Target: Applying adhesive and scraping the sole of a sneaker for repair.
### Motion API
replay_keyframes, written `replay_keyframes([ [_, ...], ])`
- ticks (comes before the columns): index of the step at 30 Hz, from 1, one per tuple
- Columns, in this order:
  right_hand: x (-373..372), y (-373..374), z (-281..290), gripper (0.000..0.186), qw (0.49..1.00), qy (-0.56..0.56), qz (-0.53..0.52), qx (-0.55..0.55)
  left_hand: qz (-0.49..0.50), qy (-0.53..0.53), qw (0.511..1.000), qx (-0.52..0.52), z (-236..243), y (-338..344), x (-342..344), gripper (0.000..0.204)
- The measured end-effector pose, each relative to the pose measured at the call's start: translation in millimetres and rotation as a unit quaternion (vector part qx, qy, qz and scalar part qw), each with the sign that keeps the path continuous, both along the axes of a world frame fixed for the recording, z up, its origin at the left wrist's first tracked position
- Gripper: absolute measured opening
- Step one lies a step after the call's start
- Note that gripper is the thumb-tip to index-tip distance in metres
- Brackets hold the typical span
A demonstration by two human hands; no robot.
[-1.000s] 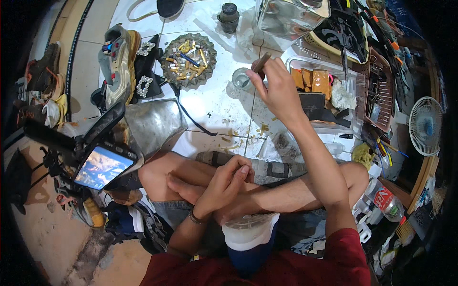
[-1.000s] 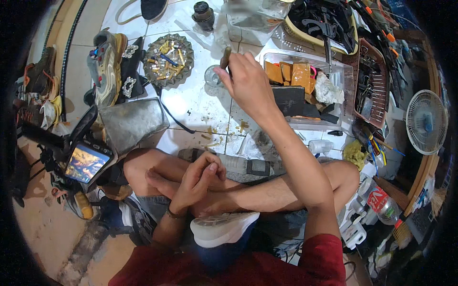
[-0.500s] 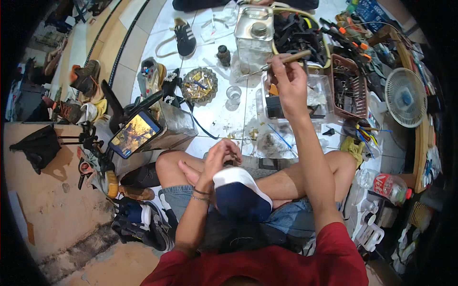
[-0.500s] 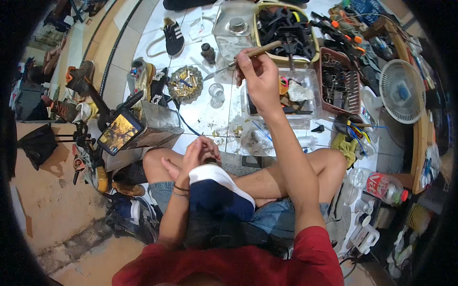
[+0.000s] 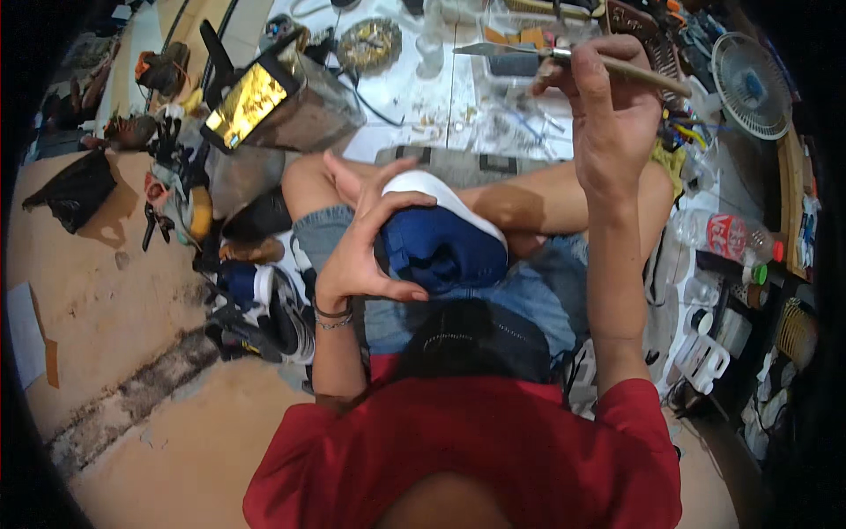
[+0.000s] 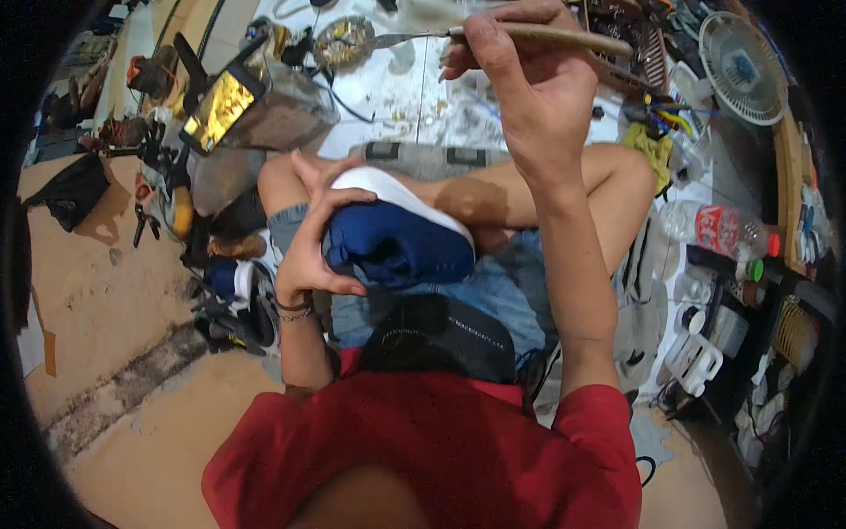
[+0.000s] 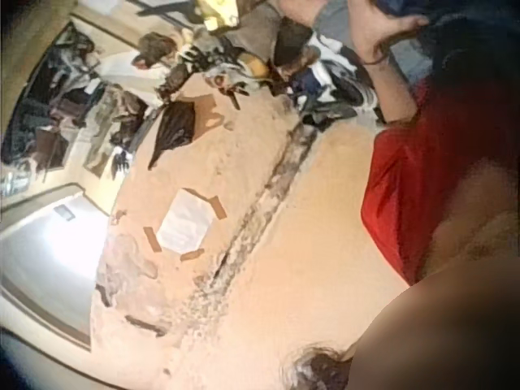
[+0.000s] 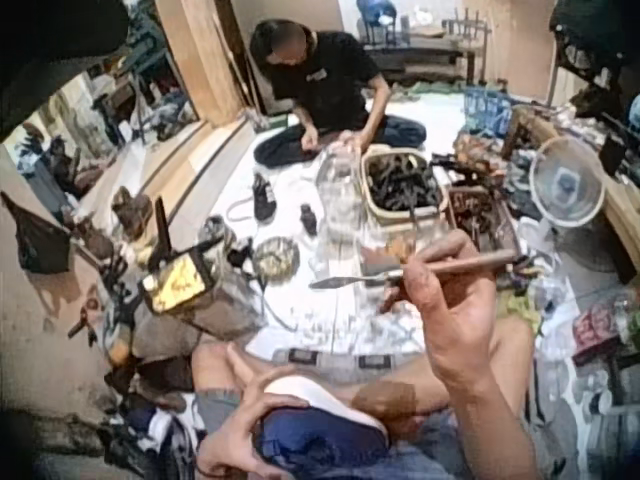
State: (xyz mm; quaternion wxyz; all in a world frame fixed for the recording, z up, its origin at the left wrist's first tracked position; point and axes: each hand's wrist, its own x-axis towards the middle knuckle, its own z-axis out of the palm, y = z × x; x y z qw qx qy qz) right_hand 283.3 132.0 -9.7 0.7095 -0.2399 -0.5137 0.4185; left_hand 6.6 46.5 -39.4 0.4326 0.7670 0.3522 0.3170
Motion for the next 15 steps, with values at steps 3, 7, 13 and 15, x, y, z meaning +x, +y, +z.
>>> replay_keyframes([
  [3, -8.2, -39.5, -29.2, 0.016, 0.994, 0.062, 0.014, -0.088, 0.037, 0.044, 0.997, 0.043, -3.5, -25.1, 0.2, 0.068],
  [7, -18.8, -91.1, -57.0, 0.017, 0.973, 0.109, 0.029, -0.200, 0.036, 0.071, 0.992, 0.096, -4.2, -47.9, -0.2, 0.057],
  [13, -43.6, -138.5, -80.9, 0.015, 0.973, 0.022, 0.023, -0.227, 0.065, 0.098, 0.988, 0.100, -0.7, -60.7, 5.0, 0.054],
  [15, -49.9, -142.6, -85.4, 0.015, 0.973, 0.025, 0.042, -0.226, 0.052, 0.120, 0.981, 0.142, -0.3, -58.4, 5.8, 0.047],
])
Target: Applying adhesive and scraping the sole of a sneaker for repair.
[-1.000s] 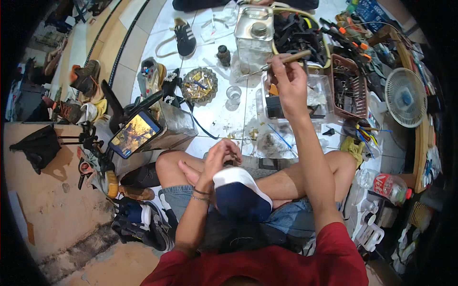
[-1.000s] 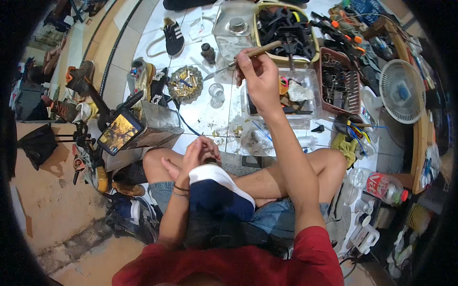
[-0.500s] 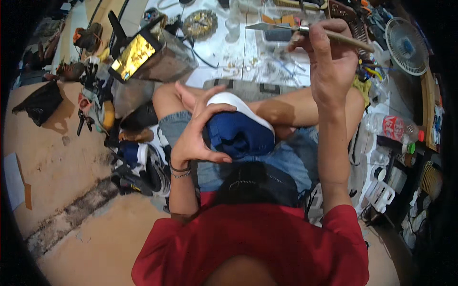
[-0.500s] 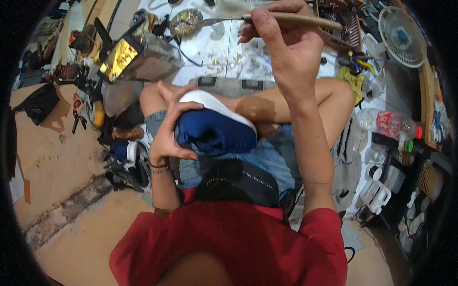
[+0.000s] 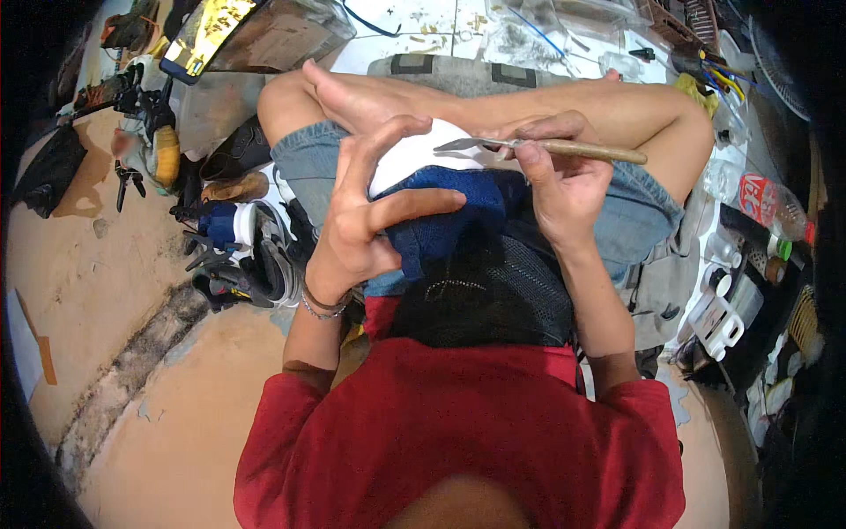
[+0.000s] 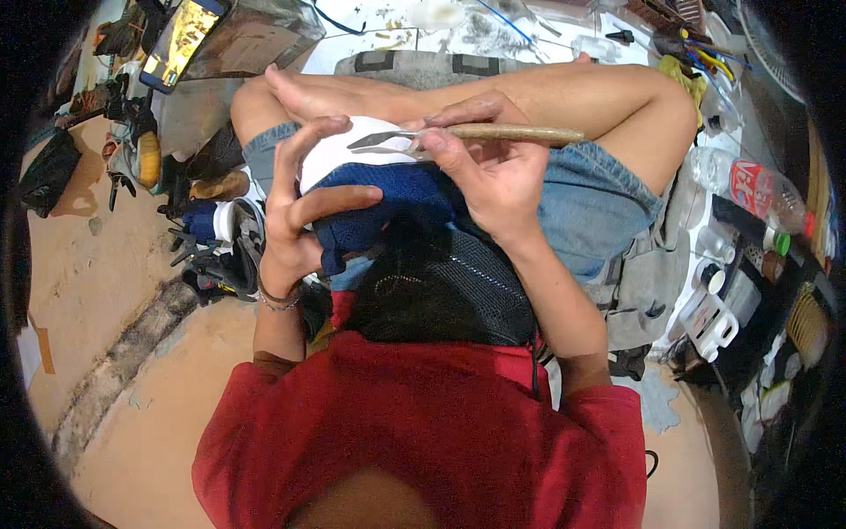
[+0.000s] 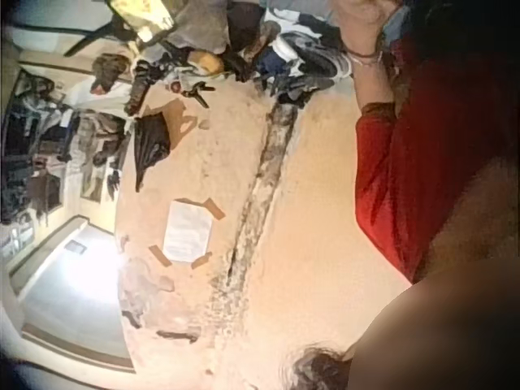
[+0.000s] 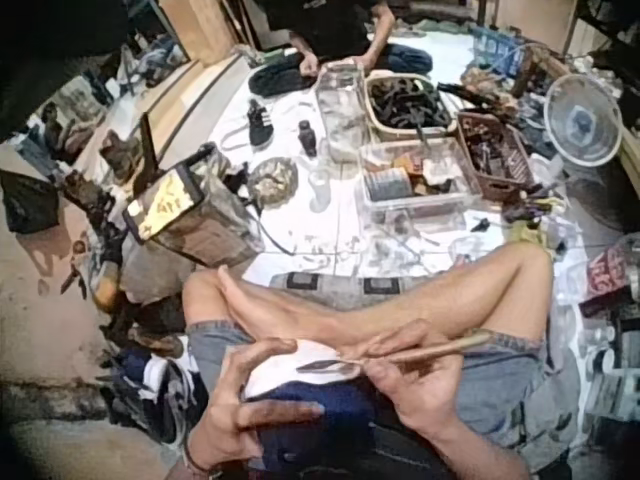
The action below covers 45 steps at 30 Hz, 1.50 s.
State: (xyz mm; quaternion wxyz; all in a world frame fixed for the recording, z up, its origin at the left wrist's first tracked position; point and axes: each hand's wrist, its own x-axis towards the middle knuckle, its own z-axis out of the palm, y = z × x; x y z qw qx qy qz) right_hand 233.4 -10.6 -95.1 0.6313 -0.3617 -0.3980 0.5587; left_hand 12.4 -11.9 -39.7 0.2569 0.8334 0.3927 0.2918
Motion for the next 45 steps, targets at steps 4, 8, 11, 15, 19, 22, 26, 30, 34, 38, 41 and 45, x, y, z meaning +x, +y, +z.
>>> replay_keyframes([
  [4, -5.2, 0.8, 6.2, 0.018, 0.996, 0.050, 0.016, 0.071, 0.025, -0.025, 0.999, -0.012, 0.8, -1.9, 6.6, 0.033],
  [8, -10.9, 0.9, 13.0, 0.016, 0.996, 0.058, 0.039, 0.055, 0.021, -0.010, 1.000, -0.008, 4.5, 0.7, 10.0, 0.032],
  [11, -8.4, 0.7, 18.6, 0.018, 0.998, 0.006, 0.057, 0.040, 0.026, -0.012, 1.000, -0.014, 4.5, 0.0, 10.9, 0.034],
  [15, -9.3, -0.5, 24.4, 0.021, 0.998, -0.031, 0.063, 0.004, 0.021, 0.016, 1.000, -0.006, 5.8, 0.5, 9.0, 0.036],
  [19, -12.3, -0.8, 22.3, 0.020, 0.998, -0.014, 0.057, 0.010, 0.014, 0.023, 1.000, 0.003, 5.0, 1.1, 8.0, 0.038],
  [22, -15.9, -1.4, 20.0, 0.018, 0.998, -0.022, 0.049, 0.019, 0.026, 0.012, 1.000, 0.000, 4.2, -1.2, 10.6, 0.037],
  [26, -24.5, -0.2, 16.8, 0.016, 0.999, -0.004, 0.000, 0.044, 0.044, 0.011, 0.999, -0.013, 6.0, -2.2, 15.6, 0.038],
  [30, -23.7, -2.0, 18.2, 0.016, 0.997, -0.055, -0.003, 0.051, 0.049, 0.020, 0.998, -0.016, 7.1, -2.2, 16.9, 0.040],
  [34, -18.7, -2.6, 18.3, 0.015, 0.999, -0.004, 0.008, 0.035, 0.032, 0.008, 0.999, 0.003, 5.5, 1.7, 15.7, 0.042],
  [38, -10.7, -2.2, 9.5, 0.012, 0.995, 0.079, 0.039, 0.044, 0.035, 0.007, 0.999, 0.009, 4.2, -1.0, 16.4, 0.044],
  [41, -7.9, -1.1, 10.5, 0.013, 0.994, 0.099, 0.050, 0.019, 0.038, 0.007, 0.999, 0.002, 4.9, -2.1, 16.2, 0.041],
  [45, -9.9, 1.9, 12.1, 0.013, 0.992, 0.094, 0.078, 0.019, 0.041, 0.012, 0.999, 0.002, 6.0, -3.2, 15.1, 0.040],
])
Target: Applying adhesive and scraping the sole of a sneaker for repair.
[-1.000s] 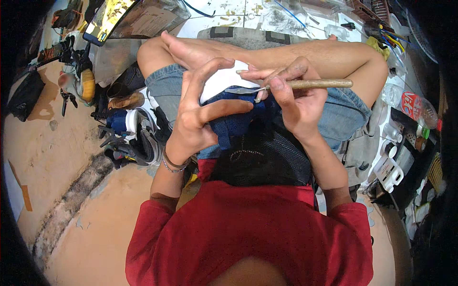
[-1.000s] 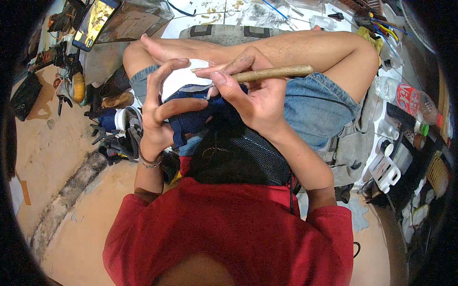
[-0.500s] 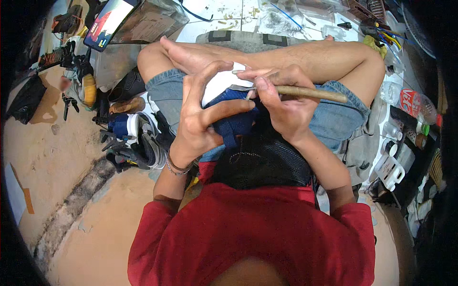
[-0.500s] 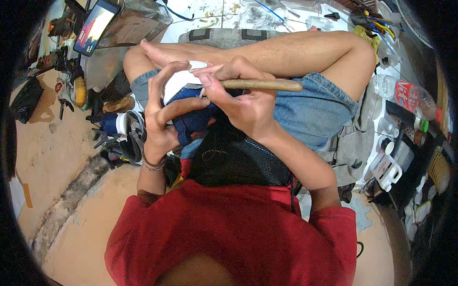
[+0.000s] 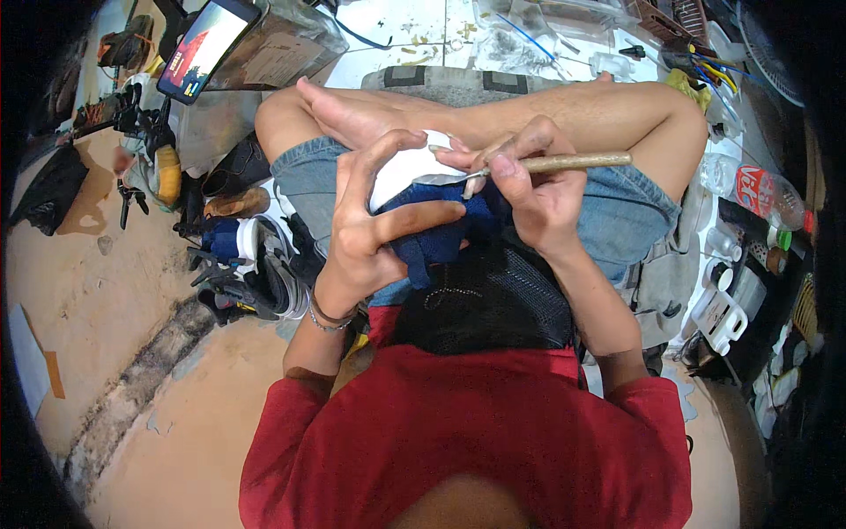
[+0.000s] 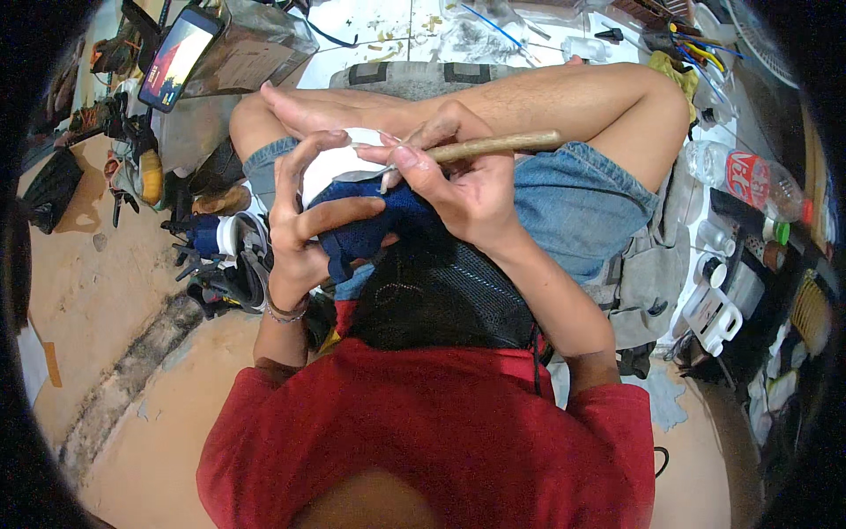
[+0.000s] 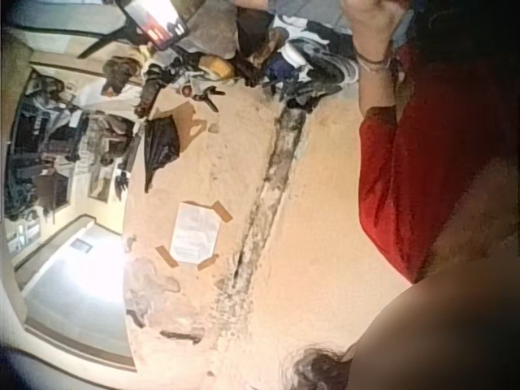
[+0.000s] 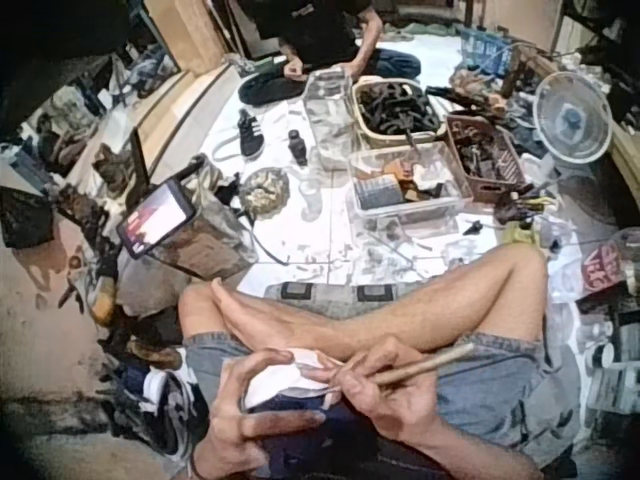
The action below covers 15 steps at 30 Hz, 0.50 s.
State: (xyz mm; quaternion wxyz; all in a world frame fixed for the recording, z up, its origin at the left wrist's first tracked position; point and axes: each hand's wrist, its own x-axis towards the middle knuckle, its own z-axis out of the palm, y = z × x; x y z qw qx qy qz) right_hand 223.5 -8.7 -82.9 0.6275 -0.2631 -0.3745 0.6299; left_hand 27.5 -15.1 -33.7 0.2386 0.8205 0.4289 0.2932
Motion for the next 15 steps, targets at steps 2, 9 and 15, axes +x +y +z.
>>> replay_keyframes([
  [2, 0.6, 0.1, 1.0, 0.012, 1.000, -0.005, 0.009, 0.001, 0.001, -0.007, 1.000, 0.002, -0.4, -0.7, 0.3, 0.041],
  [9, -3.1, -3.4, 11.7, 0.012, 0.992, -0.128, -0.010, 0.017, -0.005, -0.002, 1.000, 0.004, 1.3, -2.1, 0.7, 0.043],
  [15, -1.6, -4.1, 8.3, 0.012, 0.998, -0.046, -0.033, 0.000, -0.007, -0.002, 1.000, 0.000, 3.4, -0.4, 1.4, 0.043],
])
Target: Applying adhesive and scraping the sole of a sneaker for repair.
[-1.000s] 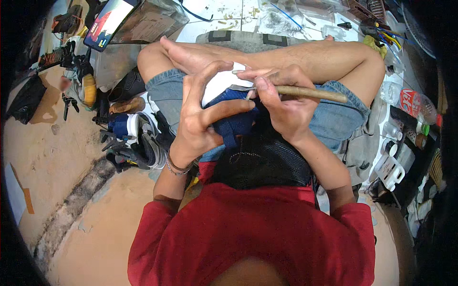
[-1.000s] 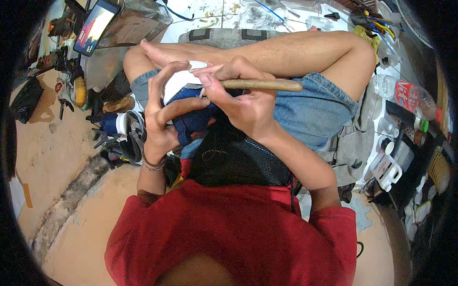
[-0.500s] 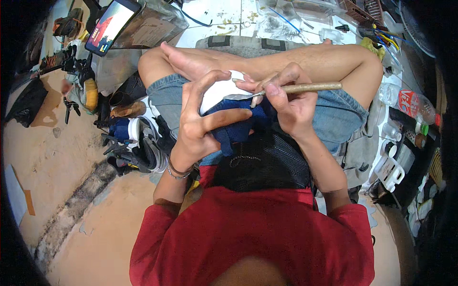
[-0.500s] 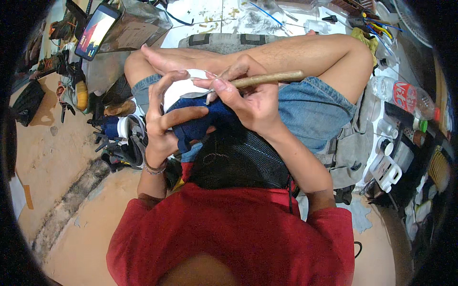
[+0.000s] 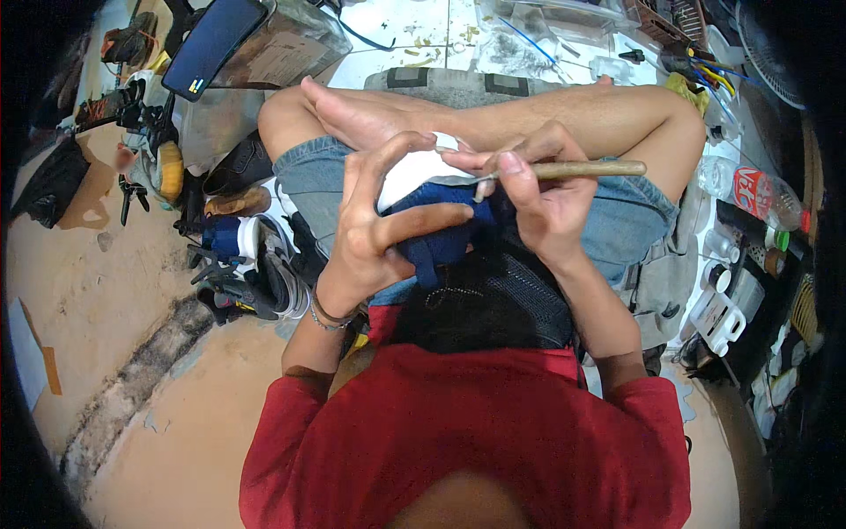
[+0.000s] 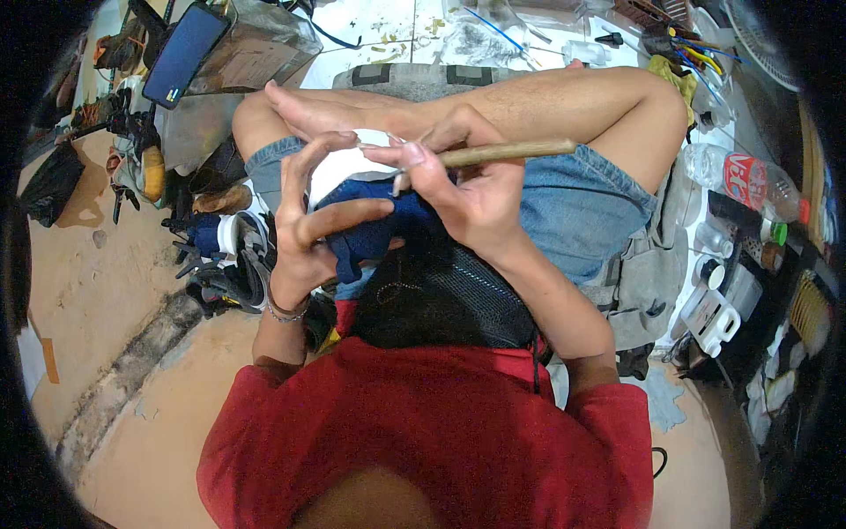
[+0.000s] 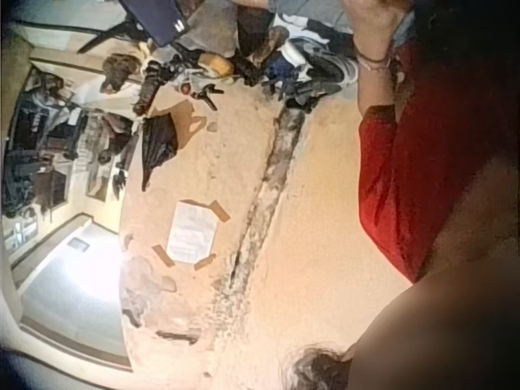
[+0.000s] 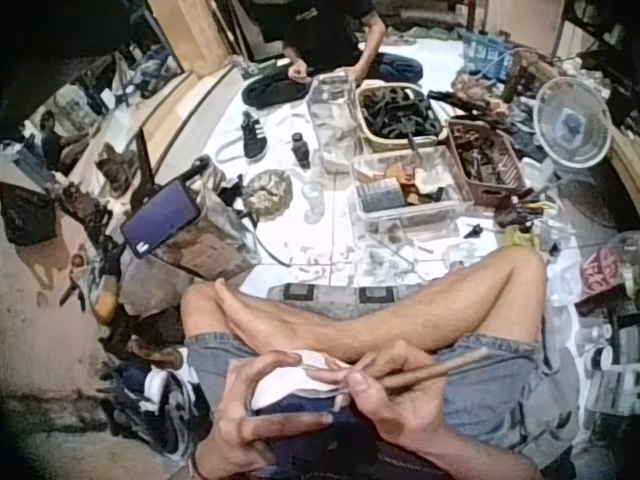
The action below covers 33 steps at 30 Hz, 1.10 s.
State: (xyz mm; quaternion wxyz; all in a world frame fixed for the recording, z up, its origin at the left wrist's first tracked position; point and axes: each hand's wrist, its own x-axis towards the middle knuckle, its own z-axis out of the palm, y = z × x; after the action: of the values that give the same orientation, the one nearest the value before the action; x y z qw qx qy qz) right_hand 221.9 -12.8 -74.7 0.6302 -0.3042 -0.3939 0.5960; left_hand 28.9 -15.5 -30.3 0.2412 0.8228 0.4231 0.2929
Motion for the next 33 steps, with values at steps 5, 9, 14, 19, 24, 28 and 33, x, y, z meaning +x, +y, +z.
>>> replay_keyframes([
  [5, 4.6, 4.2, 0.6, 0.013, 0.999, 0.017, 0.029, 0.011, -0.012, 0.007, 1.000, 0.005, 0.4, 0.2, 0.3, 0.043],
  [9, 3.5, 5.6, 8.0, 0.014, 0.999, -0.028, 0.035, -0.005, -0.009, 0.014, 1.000, 0.003, -0.4, -0.8, -0.2, 0.043],
  [14, 4.9, 8.0, 11.1, 0.015, 0.998, -0.064, 0.016, 0.019, -0.007, 0.013, 1.000, 0.000, 1.5, -0.8, 1.3, 0.048],
  [19, 13.4, 10.0, 6.6, 0.017, 0.999, 0.000, 0.030, -0.017, -0.014, 0.015, 1.000, 0.000, 1.1, 2.4, 3.8, 0.050],
  [24, 15.5, 13.2, 14.8, 0.016, 0.997, -0.009, 0.061, -0.055, -0.013, 0.016, 1.000, -0.002, 1.3, 0.2, 3.6, 0.053],
  [28, 15.8, 13.4, 11.3, 0.015, 0.995, -0.037, 0.079, -0.040, -0.027, 0.051, 0.998, 0.013, 1.0, 2.1, 3.7, 0.047],
  [33, 13.0, 5.8, 12.6, 0.018, 0.993, -0.108, 0.035, -0.002, -0.031, 0.055, 0.998, 0.010, 5.2, 1.6, 5.2, 0.047],
])
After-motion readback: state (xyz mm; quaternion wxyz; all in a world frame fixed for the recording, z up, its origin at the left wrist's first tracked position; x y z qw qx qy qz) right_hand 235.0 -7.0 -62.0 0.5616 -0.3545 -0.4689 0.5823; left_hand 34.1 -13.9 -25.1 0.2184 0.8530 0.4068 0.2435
